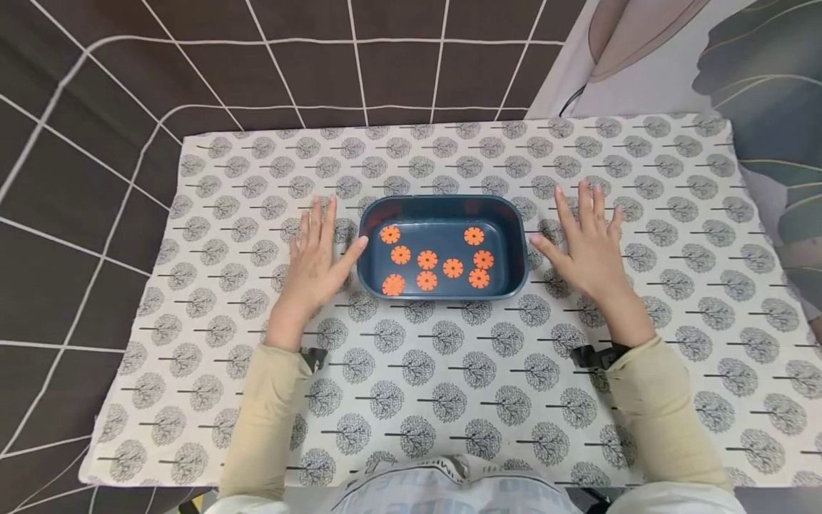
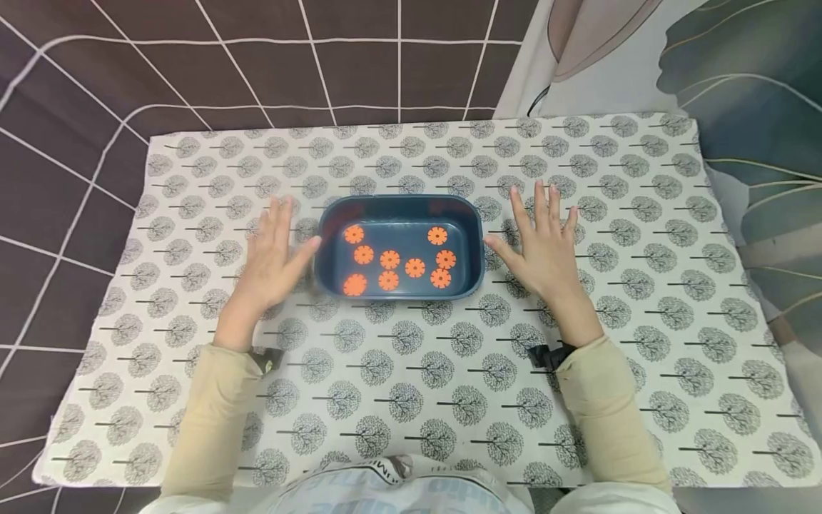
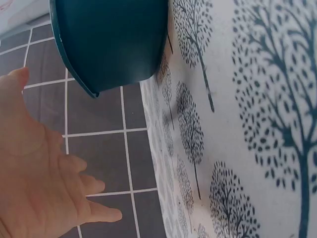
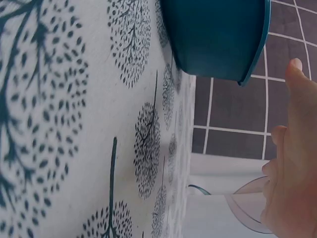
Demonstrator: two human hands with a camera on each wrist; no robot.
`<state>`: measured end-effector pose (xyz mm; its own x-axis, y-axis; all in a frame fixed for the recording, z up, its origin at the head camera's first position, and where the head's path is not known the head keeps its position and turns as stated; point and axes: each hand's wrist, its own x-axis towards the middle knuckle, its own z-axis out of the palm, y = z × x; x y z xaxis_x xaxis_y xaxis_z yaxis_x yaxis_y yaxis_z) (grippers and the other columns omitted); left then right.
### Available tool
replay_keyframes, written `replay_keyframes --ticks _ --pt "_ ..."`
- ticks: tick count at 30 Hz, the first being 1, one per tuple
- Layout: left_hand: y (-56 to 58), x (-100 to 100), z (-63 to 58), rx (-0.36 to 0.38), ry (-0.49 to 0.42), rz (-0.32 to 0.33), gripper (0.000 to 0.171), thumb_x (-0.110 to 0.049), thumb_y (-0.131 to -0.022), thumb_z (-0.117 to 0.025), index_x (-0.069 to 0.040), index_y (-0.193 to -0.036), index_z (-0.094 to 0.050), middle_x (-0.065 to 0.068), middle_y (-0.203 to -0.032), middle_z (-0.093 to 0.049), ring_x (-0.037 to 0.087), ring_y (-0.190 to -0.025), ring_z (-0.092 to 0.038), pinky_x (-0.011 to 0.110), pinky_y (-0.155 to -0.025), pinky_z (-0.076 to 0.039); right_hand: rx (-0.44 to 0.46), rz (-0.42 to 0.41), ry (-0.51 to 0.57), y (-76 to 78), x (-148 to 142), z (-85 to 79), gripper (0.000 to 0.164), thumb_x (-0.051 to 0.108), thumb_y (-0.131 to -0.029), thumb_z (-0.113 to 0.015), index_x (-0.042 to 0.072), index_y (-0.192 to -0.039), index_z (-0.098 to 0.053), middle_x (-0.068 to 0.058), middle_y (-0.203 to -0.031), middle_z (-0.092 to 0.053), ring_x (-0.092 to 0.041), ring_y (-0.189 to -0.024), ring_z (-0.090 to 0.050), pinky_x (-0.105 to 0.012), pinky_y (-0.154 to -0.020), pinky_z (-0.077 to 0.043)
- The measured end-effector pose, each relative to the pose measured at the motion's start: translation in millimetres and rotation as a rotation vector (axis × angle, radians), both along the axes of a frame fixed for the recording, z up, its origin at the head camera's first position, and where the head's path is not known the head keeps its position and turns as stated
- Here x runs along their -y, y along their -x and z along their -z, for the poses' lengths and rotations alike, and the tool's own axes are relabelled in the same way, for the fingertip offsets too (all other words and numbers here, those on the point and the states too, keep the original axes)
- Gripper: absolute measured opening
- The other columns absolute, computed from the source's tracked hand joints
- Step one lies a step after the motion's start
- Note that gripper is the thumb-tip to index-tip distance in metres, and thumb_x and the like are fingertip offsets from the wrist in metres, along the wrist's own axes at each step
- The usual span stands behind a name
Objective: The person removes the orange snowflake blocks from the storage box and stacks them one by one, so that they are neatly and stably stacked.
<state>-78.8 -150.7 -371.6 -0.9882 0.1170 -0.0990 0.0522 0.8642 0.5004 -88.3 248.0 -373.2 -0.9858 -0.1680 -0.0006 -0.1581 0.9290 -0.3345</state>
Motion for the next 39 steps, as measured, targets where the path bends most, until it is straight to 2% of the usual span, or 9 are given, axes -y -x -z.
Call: replay_keyframes --ticks 3,9,12,14,17,20,27,33,39 --pt "1.1 -0.6 0.1 0.015 -0.083 0.005 0.079 -0.07 -0.089 -0.027 -0.036 -0.145 0.017 -0.002 -0.153 0.018 0.033 -0.142 0.006 0.063 -0.111 -0.004 0.011 -0.023 0.032 -1.0 -1.4 -0.3 0.079 0.063 -0.092 -0.032 0.021 -0.151 -0.002 -0.004 -0.153 0.018 -0.022 -0.138 0.023 -0.049 -0.108 0.023" --pt "1.1 -2.6 -0.7 0.166 -0.443 -0.012 0.083 -0.056 -0.09 -0.048 -0.038 -0.148 0.009 0.008 -0.156 -0.01 0.034 -0.139 -0.022 0.055 -0.111 -0.023 0.023 -0.096 0.153 -2.2 -5.7 -0.1 0.077 0.053 -0.094 -0.043 0.021 -0.151 -0.002 -0.004 -0.156 0.008 -0.028 -0.142 0.009 -0.048 -0.112 0.016" --pt "1.5 -3.0 0.5 0.202 -0.511 -0.019 0.083 -0.046 -0.092 -0.053 -0.029 -0.15 0.003 0.013 -0.152 -0.021 0.032 -0.134 -0.034 0.046 -0.108 -0.034 0.028 -0.119 0.217 -3.0 -6.1 -1.3 0.079 0.048 -0.092 -0.05 0.024 -0.151 -0.004 -0.003 -0.156 0.001 -0.033 -0.143 0.0 -0.051 -0.114 0.009" --pt "2.0 -2.9 1.9 0.212 -0.535 -0.036 0.083 -0.04 -0.092 -0.057 -0.025 -0.151 -0.001 0.013 -0.151 -0.026 0.031 -0.132 -0.038 0.045 -0.106 -0.037 0.035 -0.124 0.275 -2.3 -5.2 -2.4 0.081 0.044 -0.089 -0.058 0.029 -0.151 -0.007 -0.002 -0.156 -0.004 -0.035 -0.142 -0.007 -0.056 -0.114 0.002" --pt "3.0 -4.5 3.8 0.234 -0.59 -0.068 0.082 -0.031 -0.091 -0.061 -0.02 -0.151 -0.007 0.013 -0.148 -0.03 0.029 -0.129 -0.042 0.044 -0.104 -0.041 0.057 -0.115 0.364 -1.4 -2.5 -4.0 0.086 0.038 -0.084 -0.068 0.037 -0.149 -0.012 -0.002 -0.155 -0.011 -0.034 -0.141 -0.013 -0.061 -0.112 -0.008" --pt "3.2 -7.5 5.0 0.27 -0.648 -0.104 0.081 -0.024 -0.089 -0.064 -0.018 -0.151 -0.012 0.013 -0.147 -0.032 0.028 -0.127 -0.044 0.041 -0.103 -0.042 0.052 -0.121 0.403 0.7 1.2 -4.9 0.089 0.035 -0.079 -0.075 0.039 -0.147 -0.018 -0.003 -0.154 -0.018 -0.032 -0.14 -0.019 -0.062 -0.11 -0.015" --pt "3.1 -13.4 6.2 0.286 -0.661 -0.112 0.081 -0.019 -0.086 -0.067 -0.016 -0.15 -0.017 0.016 -0.144 -0.036 0.029 -0.127 -0.044 0.041 -0.106 -0.039 -0.002 -0.193 0.407 4.8 9.4 -4.8 0.09 0.024 -0.071 -0.082 0.029 -0.146 -0.032 -0.008 -0.146 -0.038 -0.033 -0.133 -0.035 -0.055 -0.109 -0.027" --pt "2.9 -16.4 8.3 0.281 -0.623 -0.115 0.075 -0.01 -0.087 -0.062 -0.017 -0.149 -0.021 0.018 -0.142 -0.037 0.031 -0.127 -0.044 0.042 -0.102 -0.042 -0.092 -0.363 0.402 9.3 22.4 -3.9 0.085 0.01 -0.063 -0.086 0.013 -0.138 -0.046 -0.013 -0.13 -0.056 -0.032 -0.119 -0.051 -0.048 -0.104 -0.039" --pt "1.3 -18.8 10.3 0.277 -0.622 -0.135 0.067 -0.008 -0.089 -0.057 -0.02 -0.148 -0.026 0.017 -0.142 -0.038 0.03 -0.128 -0.042 0.042 -0.101 -0.043 -0.174 -0.525 0.3 13.9 32.4 -3.7 0.072 0.014 -0.063 -0.086 0.009 -0.128 -0.057 -0.012 -0.111 -0.066 -0.029 -0.099 -0.062 -0.045 -0.091 -0.046"
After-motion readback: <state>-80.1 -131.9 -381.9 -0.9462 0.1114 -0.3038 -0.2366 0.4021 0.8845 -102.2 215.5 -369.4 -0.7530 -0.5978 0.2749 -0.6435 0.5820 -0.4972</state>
